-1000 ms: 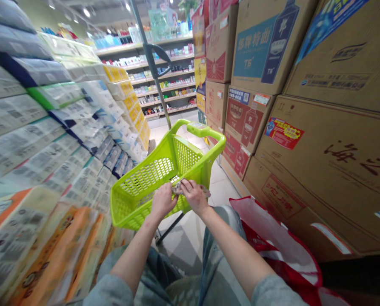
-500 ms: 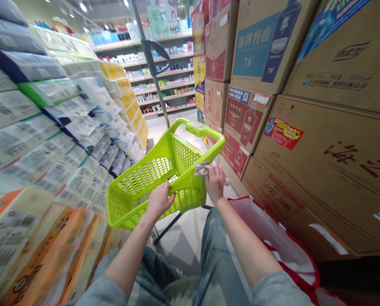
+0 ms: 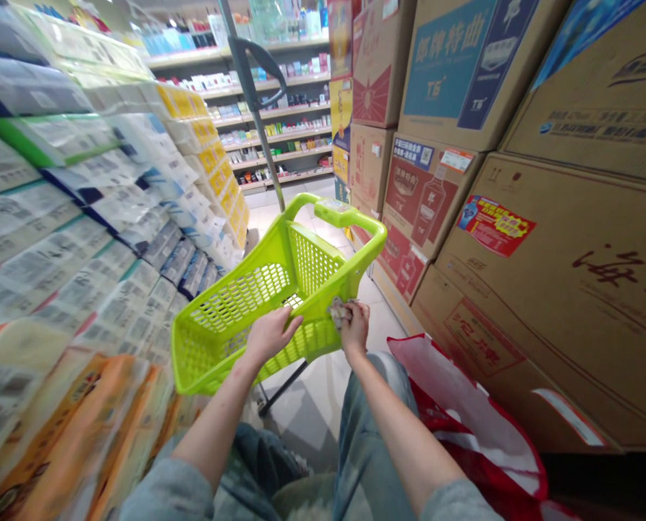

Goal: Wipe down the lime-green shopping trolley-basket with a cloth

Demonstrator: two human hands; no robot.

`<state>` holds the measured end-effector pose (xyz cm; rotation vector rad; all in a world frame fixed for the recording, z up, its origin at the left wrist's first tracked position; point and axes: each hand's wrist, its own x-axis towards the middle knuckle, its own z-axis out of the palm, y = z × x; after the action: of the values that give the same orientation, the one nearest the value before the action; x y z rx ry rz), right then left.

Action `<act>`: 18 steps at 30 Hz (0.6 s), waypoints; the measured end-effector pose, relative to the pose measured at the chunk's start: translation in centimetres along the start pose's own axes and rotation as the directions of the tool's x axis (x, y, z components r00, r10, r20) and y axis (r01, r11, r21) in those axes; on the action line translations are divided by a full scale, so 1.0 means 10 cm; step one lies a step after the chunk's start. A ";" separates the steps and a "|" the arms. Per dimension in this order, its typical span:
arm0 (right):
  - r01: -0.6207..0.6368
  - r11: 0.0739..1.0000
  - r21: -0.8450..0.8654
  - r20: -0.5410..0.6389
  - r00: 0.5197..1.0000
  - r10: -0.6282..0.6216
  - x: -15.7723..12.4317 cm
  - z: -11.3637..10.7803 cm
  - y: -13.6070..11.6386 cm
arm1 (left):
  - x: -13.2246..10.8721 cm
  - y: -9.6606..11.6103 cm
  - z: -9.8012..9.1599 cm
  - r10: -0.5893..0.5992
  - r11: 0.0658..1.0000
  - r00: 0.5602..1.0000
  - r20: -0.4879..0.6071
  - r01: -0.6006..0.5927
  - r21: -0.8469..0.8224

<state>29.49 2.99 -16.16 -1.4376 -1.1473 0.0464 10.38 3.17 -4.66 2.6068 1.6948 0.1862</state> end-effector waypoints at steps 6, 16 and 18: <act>-0.116 0.971 0.207 -0.158 0.976 0.150 0.46 -0.05 -0.28 | 0.03 0.01 0.02 0.038 0.999 0.999 -0.030 -0.038 0.003; -0.556 0.744 0.372 -0.083 0.778 0.623 0.01 0.33 0.23 | 0.06 0.00 0.02 -0.003 1.000 1.000 -0.025 0.003 0.001; -0.582 0.726 0.366 -0.018 0.776 0.631 -0.02 0.33 0.24 | 0.06 -0.01 0.01 -0.007 1.000 1.000 -0.024 0.007 0.002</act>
<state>28.72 5.85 -18.97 -1.4158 -0.4679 0.5772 10.56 3.78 -4.76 2.6102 1.7124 0.2167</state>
